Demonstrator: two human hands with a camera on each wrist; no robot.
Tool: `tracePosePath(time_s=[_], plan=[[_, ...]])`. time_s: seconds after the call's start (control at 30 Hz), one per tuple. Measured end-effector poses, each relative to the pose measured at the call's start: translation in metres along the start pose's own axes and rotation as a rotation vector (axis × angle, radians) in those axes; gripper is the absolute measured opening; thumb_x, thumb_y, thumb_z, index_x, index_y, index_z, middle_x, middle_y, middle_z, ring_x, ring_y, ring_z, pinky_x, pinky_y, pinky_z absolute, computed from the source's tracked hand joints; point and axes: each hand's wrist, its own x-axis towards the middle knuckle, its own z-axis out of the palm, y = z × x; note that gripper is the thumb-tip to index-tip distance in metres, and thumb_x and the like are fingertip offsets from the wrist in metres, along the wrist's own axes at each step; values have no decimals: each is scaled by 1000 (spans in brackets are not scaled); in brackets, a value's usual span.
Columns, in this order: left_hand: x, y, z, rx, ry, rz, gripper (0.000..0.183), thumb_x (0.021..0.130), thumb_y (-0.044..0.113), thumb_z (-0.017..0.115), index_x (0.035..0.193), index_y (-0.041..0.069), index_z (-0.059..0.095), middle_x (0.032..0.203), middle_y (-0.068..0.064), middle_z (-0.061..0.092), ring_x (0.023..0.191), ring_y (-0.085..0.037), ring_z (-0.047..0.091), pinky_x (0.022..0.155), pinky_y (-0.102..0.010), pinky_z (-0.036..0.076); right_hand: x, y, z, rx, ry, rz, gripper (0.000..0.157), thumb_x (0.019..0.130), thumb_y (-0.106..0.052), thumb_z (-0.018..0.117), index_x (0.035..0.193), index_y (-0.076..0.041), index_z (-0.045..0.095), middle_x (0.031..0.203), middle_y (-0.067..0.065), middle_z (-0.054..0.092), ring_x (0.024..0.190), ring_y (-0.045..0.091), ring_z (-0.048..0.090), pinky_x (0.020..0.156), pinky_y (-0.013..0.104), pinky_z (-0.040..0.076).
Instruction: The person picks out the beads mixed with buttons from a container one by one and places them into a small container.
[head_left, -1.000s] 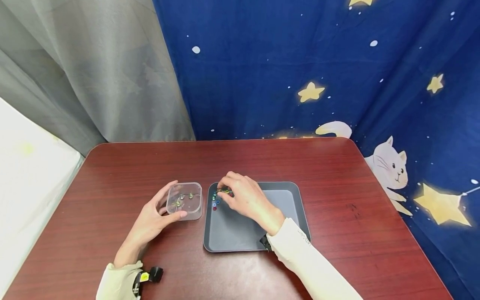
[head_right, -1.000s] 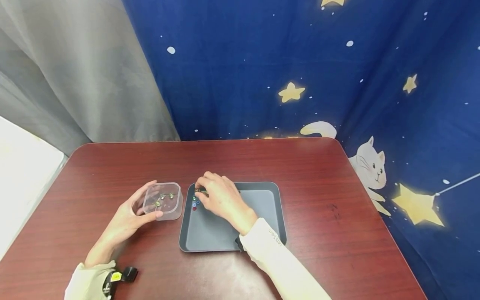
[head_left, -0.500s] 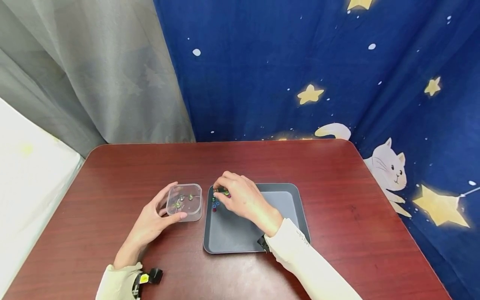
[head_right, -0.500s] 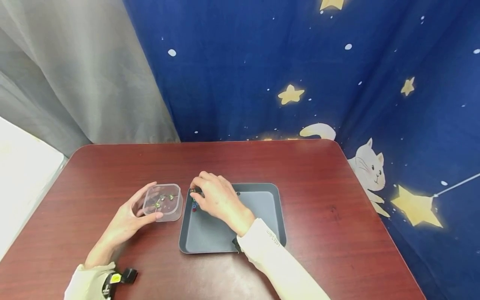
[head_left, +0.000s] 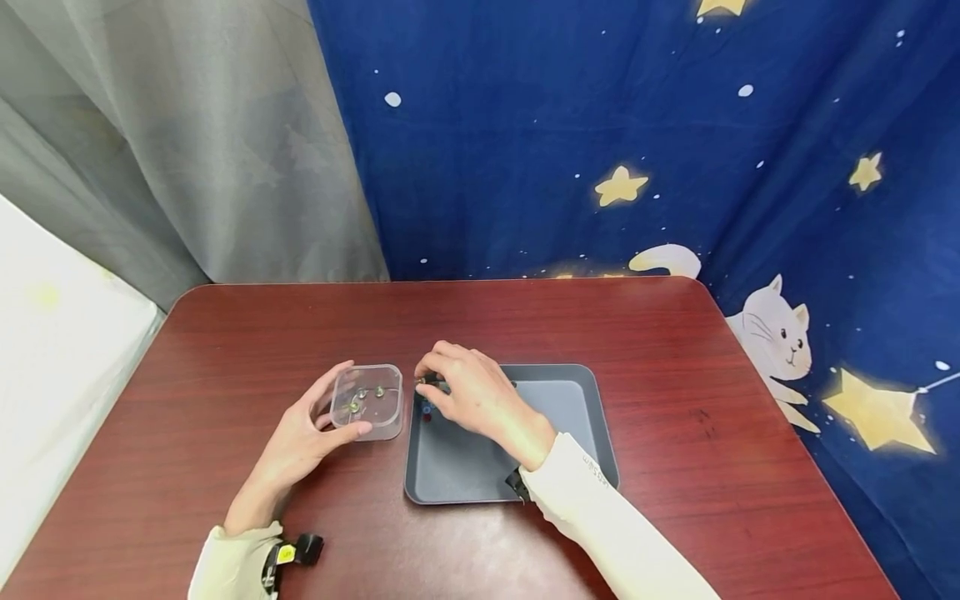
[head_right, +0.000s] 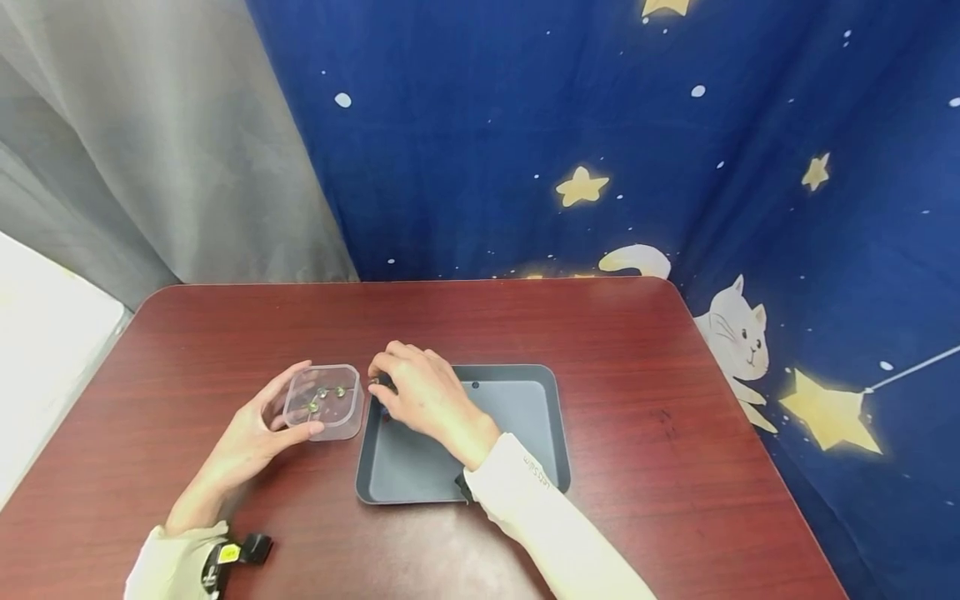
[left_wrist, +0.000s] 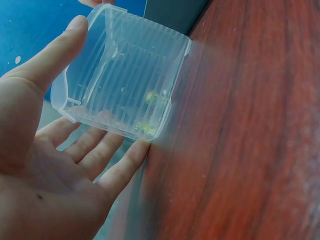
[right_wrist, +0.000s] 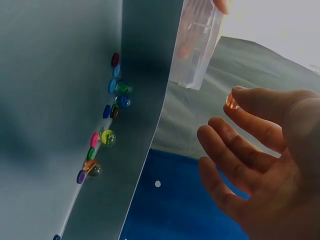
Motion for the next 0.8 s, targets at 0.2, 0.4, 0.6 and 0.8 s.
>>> tracePosePath(time_s=[0.2, 0.4, 0.6, 0.8], plan=[[0, 1, 1, -6, 4, 3, 90, 91, 24, 83, 164, 31, 31, 162, -9, 43, 125, -20, 66, 88, -16, 56, 1, -4, 0, 11, -7, -9, 14, 100, -32, 72, 112, -24, 75, 109, -5, 70, 90, 10, 63, 85, 33, 54], [0, 1, 0, -24, -3, 0, 91, 91, 23, 83, 165, 27, 30, 162, -10, 44, 122, -23, 68, 85, -20, 58, 2, -8, 3, 28, -43, 1, 15, 101, -32, 71, 112, -24, 75, 113, -5, 70, 96, 10, 64, 91, 34, 54], [0, 0, 0, -29, -3, -12, 91, 91, 23, 83, 164, 28, 30, 162, -10, 44, 120, -25, 68, 83, -21, 59, 4, -11, 5, 40, -48, -11, 14, 101, -32, 71, 113, -25, 74, 112, -7, 69, 96, 10, 65, 91, 35, 55], [1, 0, 0, -18, -3, -7, 90, 91, 25, 83, 164, 34, 31, 163, -7, 43, 125, -26, 65, 84, -21, 58, 5, -14, 7, 51, -53, -28, 17, 101, -32, 71, 115, -23, 74, 109, -8, 68, 93, 11, 68, 81, 27, 53]])
